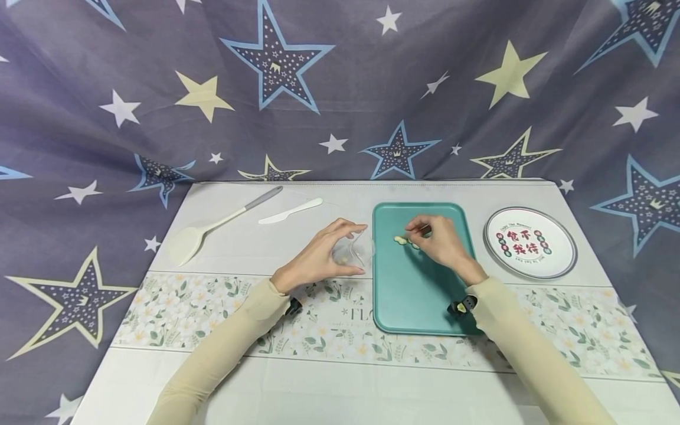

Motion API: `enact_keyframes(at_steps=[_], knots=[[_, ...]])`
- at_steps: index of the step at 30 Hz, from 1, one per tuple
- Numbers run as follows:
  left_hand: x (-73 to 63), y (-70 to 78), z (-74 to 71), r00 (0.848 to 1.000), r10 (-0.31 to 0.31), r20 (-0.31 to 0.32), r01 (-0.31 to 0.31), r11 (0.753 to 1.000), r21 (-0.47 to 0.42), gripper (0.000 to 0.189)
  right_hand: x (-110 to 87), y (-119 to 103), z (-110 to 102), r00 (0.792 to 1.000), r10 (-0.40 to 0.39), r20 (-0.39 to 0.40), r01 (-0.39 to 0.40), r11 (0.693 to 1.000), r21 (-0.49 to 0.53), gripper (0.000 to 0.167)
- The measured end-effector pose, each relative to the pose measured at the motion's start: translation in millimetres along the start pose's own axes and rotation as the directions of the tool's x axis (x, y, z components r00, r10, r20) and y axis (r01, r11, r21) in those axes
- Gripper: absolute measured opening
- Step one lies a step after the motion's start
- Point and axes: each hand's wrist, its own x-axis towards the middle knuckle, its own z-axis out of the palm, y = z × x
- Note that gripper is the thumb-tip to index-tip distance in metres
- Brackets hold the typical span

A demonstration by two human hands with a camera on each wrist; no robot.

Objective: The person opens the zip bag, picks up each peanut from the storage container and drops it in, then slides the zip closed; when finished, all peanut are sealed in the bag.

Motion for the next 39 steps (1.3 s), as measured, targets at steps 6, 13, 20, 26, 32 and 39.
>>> enact_keyframes(at_steps=[6,13,20,26,32,39], knots=[[0.5,0.6,0.4,1.000,-0.007,0.000,0.007,1.000,0.006,0.090,-0.6,8,-1,0.999,0.025,0.042,-0.023,0.999,-0.045,0.014],[1.6,0.7,1.6,1.000,-0.007,0.000,0.007,1.000,-0.006,0.089,-0.7,15,1,0.991,0.090,0.095,-0.083,0.993,-0.081,0.016],[1.7,2.1,1.5,1.000,-0.017,0.006,0.017,1.000,-0.005,0.090,-2.0,17,4,0.989,0.104,0.102,-0.096,0.992,-0.079,0.014],[1.7,2.5,1.7,1.000,-0.023,0.009,0.023,1.000,-0.003,0.090,-2.1,15,5,0.988,0.110,0.110,-0.102,0.992,-0.080,0.013],[2.9,1.4,3.5,1.000,-0.021,0.013,0.021,1.000,-0.004,0.090,-2.2,16,5,0.987,0.113,0.110,-0.105,0.991,-0.077,0.013],[3.4,0.4,5.0,1.000,-0.018,0.015,0.018,1.000,-0.001,0.090,-3.3,15,5,0.993,0.096,0.066,-0.090,0.992,-0.085,0.013]])
